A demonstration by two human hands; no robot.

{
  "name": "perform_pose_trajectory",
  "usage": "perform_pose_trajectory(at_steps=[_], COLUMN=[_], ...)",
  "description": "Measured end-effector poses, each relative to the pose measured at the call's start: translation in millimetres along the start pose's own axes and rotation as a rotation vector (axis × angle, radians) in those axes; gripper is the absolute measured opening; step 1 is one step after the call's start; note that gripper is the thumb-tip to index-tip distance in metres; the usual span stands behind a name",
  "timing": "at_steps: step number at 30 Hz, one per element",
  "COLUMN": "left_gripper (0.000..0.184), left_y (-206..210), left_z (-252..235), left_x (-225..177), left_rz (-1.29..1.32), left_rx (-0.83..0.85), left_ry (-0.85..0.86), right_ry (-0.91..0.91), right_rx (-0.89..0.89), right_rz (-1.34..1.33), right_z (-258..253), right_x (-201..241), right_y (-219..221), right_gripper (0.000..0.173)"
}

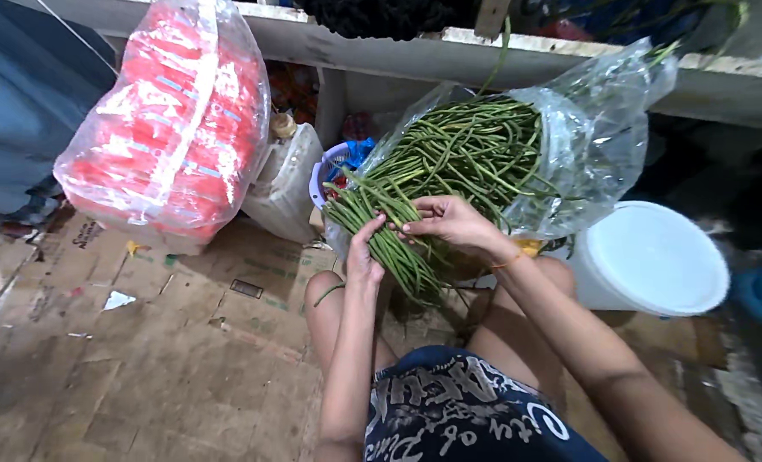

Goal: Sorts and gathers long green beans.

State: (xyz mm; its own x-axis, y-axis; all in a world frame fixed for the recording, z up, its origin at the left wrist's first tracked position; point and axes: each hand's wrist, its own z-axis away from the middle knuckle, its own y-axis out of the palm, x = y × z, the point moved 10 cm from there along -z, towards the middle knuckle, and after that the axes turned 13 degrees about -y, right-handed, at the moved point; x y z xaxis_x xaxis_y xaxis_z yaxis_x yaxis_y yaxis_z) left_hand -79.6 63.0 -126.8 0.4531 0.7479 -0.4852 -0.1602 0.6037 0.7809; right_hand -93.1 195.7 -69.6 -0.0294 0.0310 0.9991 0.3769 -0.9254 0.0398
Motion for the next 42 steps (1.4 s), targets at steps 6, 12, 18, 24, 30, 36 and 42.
perform_pose_trajectory(at_steps=[6, 12, 18, 24, 30, 36, 42], left_gripper=[0.016, 0.017, 0.020, 0.019, 0.031, 0.026, 0.021], left_y=[-13, -25, -25, -36, -27, -26, -31], left_z=[-1, -10, -10, -11, -6, -3, -1], left_x=[-5, -5, -3, -9, -5, 9, 8], left_rz=[0.033, 0.074, 0.074, 0.110, 0.085, -0.046, -0.022], left_rx=[-0.037, -0.088, -0.091, -0.073, -0.014, -0.038, 0.034], left_ry=[0.034, 0.080, 0.086, 0.204, 0.202, 0.168, 0.182], right_ry=[-0.005, 0.009, 0.070, -0.045, -0.032, -0.047, -0.040], right_rx=[-0.021, -0.053, -0.043, -0.221, -0.225, -0.262, -0.163], right_rz=[0.042, -0.106, 0.043, 0.085, -0.095, -0.020, 0.191], right_z=[7, 6, 14, 22, 25, 30, 23], right_x=[0, -16, -28, -36, -51, -48, -38], right_y=[10, 11, 12, 3, 13, 26, 32], right_gripper=[0.032, 0.031, 0.026, 0.018, 0.021, 0.020, 0.024])
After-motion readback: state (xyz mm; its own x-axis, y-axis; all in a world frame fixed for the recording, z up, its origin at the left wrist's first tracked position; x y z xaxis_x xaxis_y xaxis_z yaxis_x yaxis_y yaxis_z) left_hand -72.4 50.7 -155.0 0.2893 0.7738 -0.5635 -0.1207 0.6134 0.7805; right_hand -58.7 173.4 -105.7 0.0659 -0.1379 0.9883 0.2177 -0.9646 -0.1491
